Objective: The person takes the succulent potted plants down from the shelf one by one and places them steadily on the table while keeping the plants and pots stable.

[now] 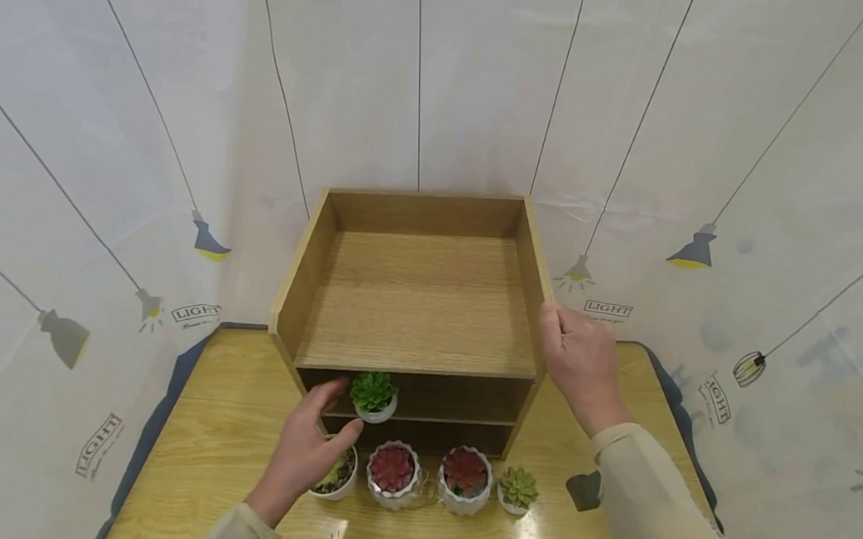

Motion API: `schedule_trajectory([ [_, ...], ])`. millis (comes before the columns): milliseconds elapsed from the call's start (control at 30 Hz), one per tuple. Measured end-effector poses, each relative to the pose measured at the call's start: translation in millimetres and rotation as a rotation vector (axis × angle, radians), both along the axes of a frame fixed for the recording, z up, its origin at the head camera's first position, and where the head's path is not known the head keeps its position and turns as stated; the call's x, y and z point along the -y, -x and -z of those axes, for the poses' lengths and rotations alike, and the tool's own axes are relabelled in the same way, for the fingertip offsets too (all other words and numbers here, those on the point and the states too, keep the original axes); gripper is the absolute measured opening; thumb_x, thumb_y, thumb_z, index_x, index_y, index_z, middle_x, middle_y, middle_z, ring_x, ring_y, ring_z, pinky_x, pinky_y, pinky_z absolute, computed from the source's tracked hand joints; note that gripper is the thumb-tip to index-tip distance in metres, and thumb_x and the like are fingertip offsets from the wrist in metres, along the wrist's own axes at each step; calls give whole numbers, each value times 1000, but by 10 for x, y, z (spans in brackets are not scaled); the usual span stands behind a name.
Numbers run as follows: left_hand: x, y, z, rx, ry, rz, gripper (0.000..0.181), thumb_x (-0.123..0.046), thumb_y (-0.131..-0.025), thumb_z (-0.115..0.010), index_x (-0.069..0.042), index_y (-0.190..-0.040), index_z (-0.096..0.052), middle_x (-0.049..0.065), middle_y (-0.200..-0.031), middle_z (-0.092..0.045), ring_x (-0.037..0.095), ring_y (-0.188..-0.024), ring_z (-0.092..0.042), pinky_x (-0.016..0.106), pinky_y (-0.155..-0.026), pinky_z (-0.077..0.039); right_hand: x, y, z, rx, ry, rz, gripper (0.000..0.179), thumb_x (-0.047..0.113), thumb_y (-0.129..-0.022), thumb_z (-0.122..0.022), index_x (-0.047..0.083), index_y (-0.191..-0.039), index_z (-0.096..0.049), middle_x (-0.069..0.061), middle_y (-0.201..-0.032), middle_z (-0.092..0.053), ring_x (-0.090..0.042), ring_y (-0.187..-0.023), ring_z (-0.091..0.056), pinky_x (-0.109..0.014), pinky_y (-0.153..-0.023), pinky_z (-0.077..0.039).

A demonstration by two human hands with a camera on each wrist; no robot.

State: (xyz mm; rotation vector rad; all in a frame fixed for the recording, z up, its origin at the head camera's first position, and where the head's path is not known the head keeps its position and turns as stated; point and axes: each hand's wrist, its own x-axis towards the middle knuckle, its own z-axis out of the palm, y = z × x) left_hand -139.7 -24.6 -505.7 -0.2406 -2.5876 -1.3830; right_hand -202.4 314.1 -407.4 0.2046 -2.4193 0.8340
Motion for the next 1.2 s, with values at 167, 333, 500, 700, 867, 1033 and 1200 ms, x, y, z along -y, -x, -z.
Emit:
schedule_trajectory([
  [167,-44,34,35,32,11,-26,60,-12,-88,-77,3,-142,-55,22,-135,-62,39,-120,-61,55,-100,-52,5,19,13,-37,-3,0,50,18,-107,-43,15,-58,-35,6,-51,-27,-8,-45,-18,-25,-45,-18],
  [333,-64,72,86,65,31,-46,62,-14,-87,-78,3,-142,-55,22,-134,-62,39,-120,-61,54,-99,-53,5,21,19,-58,-7,-9,50,17,-106,-44,15,-58,-34,6,-51,-26,-8,-45,-18,-25,-45,-17],
  [500,-77,107,132,78,47,-44,67,-16,-86,-80,4,-144,-53,25,-136,-60,42,-120,-61,56,-98,-53,5,21,24,-61,-7,-12,49,17,-106,-44,15,-58,-34,6,-51,-26,-8,-45,-18,-25,-46,-17],
  [700,-79,163,177,101,46,-49,71,-19,-84,-81,4,-145,-53,26,-138,-59,42,-122,-60,57,-99,-52,10,17,20,-59,-8,-6,49,17,-106,-43,15,-58,-34,6,-51,-25,-8,-46,-17,-25,-46,-16],
  [867,-73,210,215,121,-33,-30,71,-15,-83,-83,3,-145,-53,23,-135,-61,38,-113,-65,54,-95,-55,5,19,25,-48,-10,-5,50,17,-106,-43,15,-58,-33,6,-51,-26,-9,-45,-18,-26,-46,-17],
  [1033,-83,239,254,169,-68,-31,74,-17,-83,-84,2,-147,-52,22,-136,-62,38,-117,-64,54,-97,-54,4,26,22,-36,-7,4,49,18,-107,-43,15,-58,-33,5,-51,-26,-9,-45,-18,-26,-46,-17],
  [1200,-101,242,278,236,-98,-37,79,-22,-84,-84,0,-150,-48,22,-141,-59,40,-127,-58,57,-103,-50,9,24,20,-38,-1,7,49,18,-106,-42,15,-58,-34,5,-51,-26,-8,-45,-18,-25,-46,-17],
])
